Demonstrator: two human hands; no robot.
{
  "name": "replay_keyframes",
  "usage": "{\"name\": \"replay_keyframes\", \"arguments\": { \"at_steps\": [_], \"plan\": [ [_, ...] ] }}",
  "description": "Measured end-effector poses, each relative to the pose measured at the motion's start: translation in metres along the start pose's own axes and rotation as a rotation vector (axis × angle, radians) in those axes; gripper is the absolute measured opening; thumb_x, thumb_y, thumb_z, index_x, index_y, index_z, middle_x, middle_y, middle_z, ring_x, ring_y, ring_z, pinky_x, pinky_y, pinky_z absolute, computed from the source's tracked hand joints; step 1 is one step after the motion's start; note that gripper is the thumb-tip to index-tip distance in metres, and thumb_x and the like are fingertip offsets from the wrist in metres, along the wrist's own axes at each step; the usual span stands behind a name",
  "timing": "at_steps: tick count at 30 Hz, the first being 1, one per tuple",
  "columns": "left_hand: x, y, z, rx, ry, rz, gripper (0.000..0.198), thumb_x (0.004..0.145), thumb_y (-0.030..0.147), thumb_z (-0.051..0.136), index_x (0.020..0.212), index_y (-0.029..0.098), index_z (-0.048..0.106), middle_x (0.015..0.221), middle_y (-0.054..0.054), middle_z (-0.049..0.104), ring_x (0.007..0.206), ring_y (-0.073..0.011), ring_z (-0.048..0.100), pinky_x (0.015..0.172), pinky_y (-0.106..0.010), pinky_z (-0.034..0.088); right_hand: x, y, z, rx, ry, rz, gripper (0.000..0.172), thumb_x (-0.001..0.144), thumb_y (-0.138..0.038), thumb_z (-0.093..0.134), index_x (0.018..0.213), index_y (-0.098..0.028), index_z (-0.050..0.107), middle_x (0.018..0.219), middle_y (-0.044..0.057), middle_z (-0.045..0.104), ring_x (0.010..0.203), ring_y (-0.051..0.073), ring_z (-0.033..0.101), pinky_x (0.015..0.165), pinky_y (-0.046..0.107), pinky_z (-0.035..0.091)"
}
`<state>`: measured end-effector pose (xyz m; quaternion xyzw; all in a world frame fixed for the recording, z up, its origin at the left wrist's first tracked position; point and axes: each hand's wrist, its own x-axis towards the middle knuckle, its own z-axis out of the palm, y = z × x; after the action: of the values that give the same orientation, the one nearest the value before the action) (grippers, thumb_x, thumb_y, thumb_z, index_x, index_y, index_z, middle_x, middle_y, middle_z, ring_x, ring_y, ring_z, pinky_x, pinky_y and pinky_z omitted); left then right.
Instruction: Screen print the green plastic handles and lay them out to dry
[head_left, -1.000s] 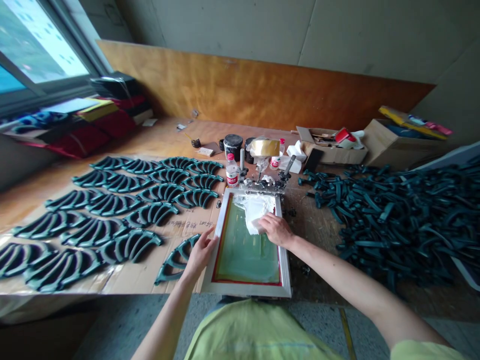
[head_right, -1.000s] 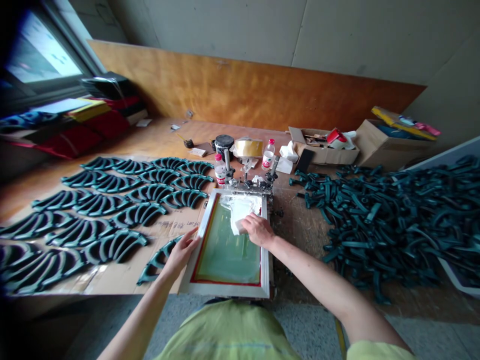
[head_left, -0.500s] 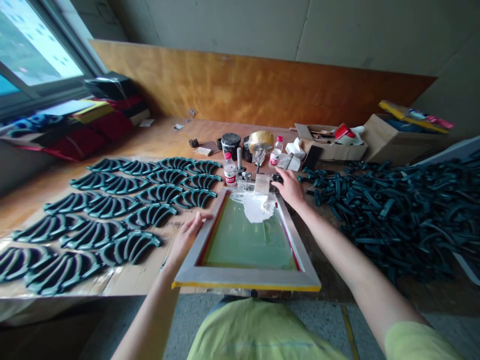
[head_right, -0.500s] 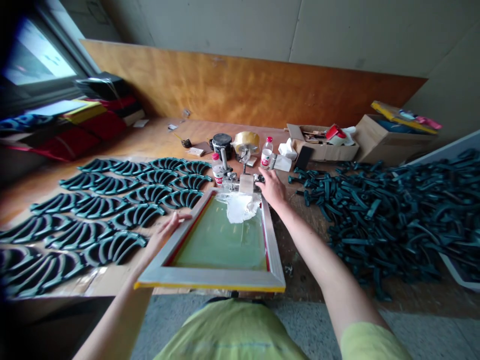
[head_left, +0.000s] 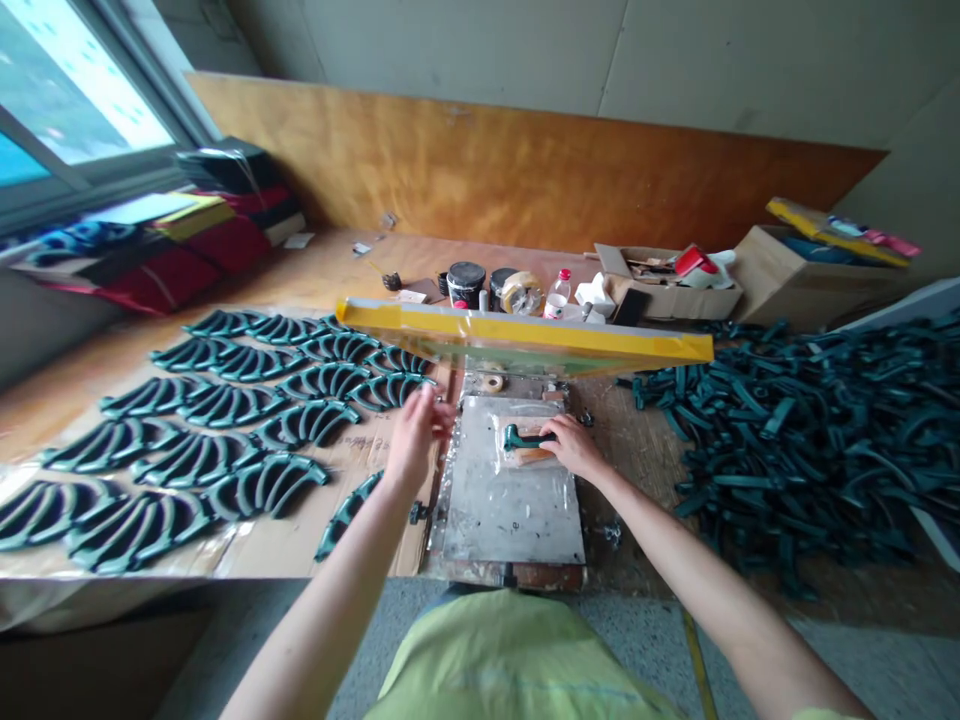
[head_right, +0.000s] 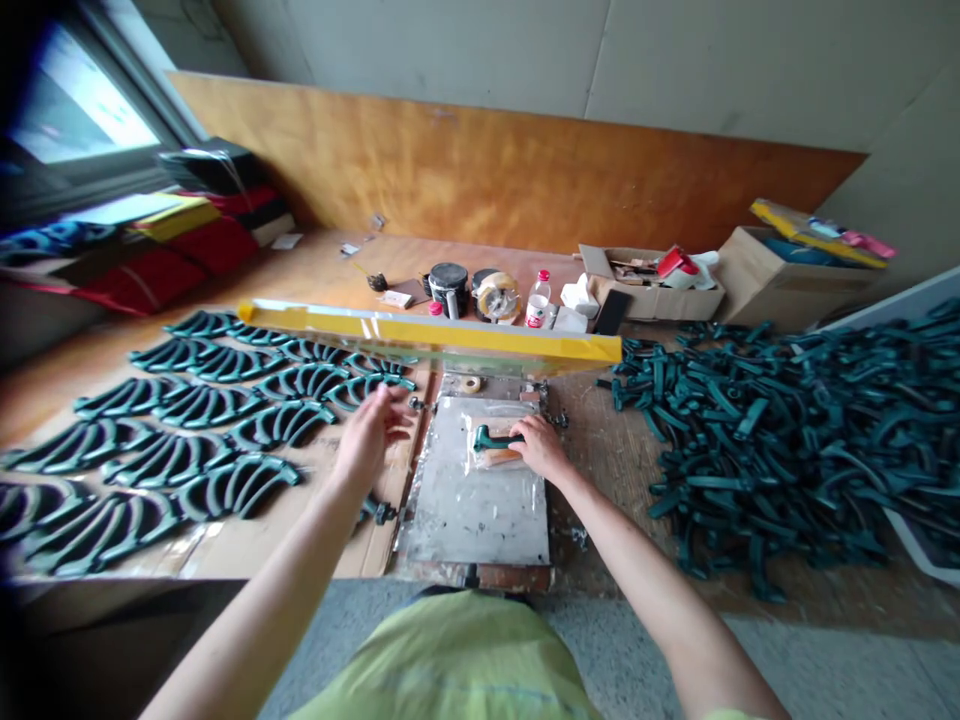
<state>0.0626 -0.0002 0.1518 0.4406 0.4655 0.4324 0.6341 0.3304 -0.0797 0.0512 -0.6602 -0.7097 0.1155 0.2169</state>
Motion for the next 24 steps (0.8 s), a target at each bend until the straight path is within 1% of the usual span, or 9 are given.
{"name": "replay_keyframes", "arguments": {
  "at_steps": [2, 4, 7, 9, 11, 13, 17, 20, 24],
  "plan": [
    [-0.027, -0.035, 0.008, 0.08, -0.163, -0.291, 0.058, 0.074, 0.068, 0.062, 0.099, 0.015, 0.063, 0.082, -0.01, 0.071, 0.065, -0.0164, 0.065, 0.051, -0.024, 0.047, -0.005, -0.022, -0.007, -0.013, 0.058, -0.068, 0.005, 0.084, -0.018, 0.067, 0.087, -0.02, 0.064, 0.091, 0.006, 0.062, 0.092, 0.023, 0.054, 0.084, 0.037, 0.045],
    [-0.052, -0.065, 0.02, 0.041, -0.235, -0.459, 0.062, 0.072, 0.07, 0.063, 0.102, 0.015, 0.062, 0.096, -0.014, 0.072, 0.074, -0.0204, 0.069, 0.052, -0.026, 0.051, -0.014, -0.051, -0.009, -0.024, 0.092, -0.185, 0.005, 0.088, -0.021, 0.062, 0.091, -0.02, 0.066, 0.093, 0.008, 0.062, 0.094, 0.025, 0.053, 0.086, 0.039, 0.045],
    [-0.074, -0.09, 0.029, -0.126, -0.119, -0.444, 0.056, 0.073, 0.068, 0.063, 0.096, 0.017, 0.059, 0.095, -0.01, 0.069, 0.074, -0.0188, 0.069, 0.053, -0.025, 0.052, -0.031, -0.091, -0.006, -0.02, 0.054, -0.385, 0.017, 0.094, -0.022, 0.052, 0.098, -0.025, 0.069, 0.095, 0.009, 0.063, 0.097, 0.025, 0.055, 0.087, 0.041, 0.045],
    [-0.079, -0.097, 0.018, -0.156, 0.009, -0.378, 0.053, 0.072, 0.066, 0.066, 0.091, 0.017, 0.057, 0.085, -0.006, 0.067, 0.068, -0.0164, 0.068, 0.05, -0.023, 0.049, -0.039, -0.101, -0.003, 0.016, 0.032, -0.46, 0.021, 0.095, -0.023, 0.05, 0.106, -0.027, 0.068, 0.099, 0.008, 0.065, 0.1, 0.025, 0.057, 0.09, 0.041, 0.045],
    [-0.084, -0.104, -0.01, -0.129, 0.174, -0.315, 0.051, 0.072, 0.065, 0.067, 0.089, 0.019, 0.054, 0.079, -0.003, 0.065, 0.064, -0.0154, 0.067, 0.049, -0.022, 0.048, -0.042, -0.093, -0.002, 0.07, 0.048, -0.449, 0.023, 0.095, -0.026, 0.052, 0.113, -0.028, 0.067, 0.104, 0.008, 0.066, 0.102, 0.025, 0.058, 0.092, 0.043, 0.046],
    [-0.091, -0.114, -0.048, -0.096, 0.399, -0.278, 0.05, 0.073, 0.065, 0.066, 0.088, 0.02, 0.051, 0.075, -0.001, 0.063, 0.064, -0.0152, 0.067, 0.051, -0.022, 0.049, -0.041, -0.072, -0.004, 0.123, 0.101, -0.388, 0.023, 0.095, -0.028, 0.053, 0.114, -0.029, 0.066, 0.104, 0.008, 0.066, 0.1, 0.025, 0.06, 0.092, 0.044, 0.048],
    [-0.107, -0.148, -0.116, -0.078, 0.822, -0.337, 0.043, 0.083, 0.06, 0.058, 0.094, 0.019, 0.052, 0.081, -0.006, 0.067, 0.066, -0.0154, 0.069, 0.056, -0.024, 0.052, -0.043, -0.019, -0.011, 0.182, 0.232, -0.297, 0.019, 0.095, -0.031, 0.053, 0.106, -0.029, 0.069, 0.098, 0.007, 0.067, 0.094, 0.024, 0.064, 0.087, 0.041, 0.052],
    [-0.109, -0.172, -0.139, -0.076, 0.959, -0.38, 0.04, 0.091, 0.055, 0.049, 0.096, 0.016, 0.054, 0.086, -0.01, 0.069, 0.062, -0.0147, 0.069, 0.053, -0.024, 0.053, -0.048, 0.01, -0.017, 0.168, 0.249, -0.28, 0.02, 0.095, -0.034, 0.053, 0.101, -0.025, 0.069, 0.098, 0.007, 0.068, 0.091, 0.023, 0.065, 0.085, 0.039, 0.053],
    [-0.1, -0.19, -0.144, -0.054, 1.012, -0.401, 0.043, 0.092, 0.053, 0.047, 0.095, 0.012, 0.059, 0.077, -0.012, 0.07, 0.055, -0.0163, 0.068, 0.049, -0.025, 0.054, -0.053, 0.032, -0.02, 0.152, 0.226, -0.291, 0.025, 0.096, -0.039, 0.05, 0.098, -0.022, 0.069, 0.098, 0.007, 0.068, 0.089, 0.021, 0.066, 0.084, 0.036, 0.053]
  ]
}}
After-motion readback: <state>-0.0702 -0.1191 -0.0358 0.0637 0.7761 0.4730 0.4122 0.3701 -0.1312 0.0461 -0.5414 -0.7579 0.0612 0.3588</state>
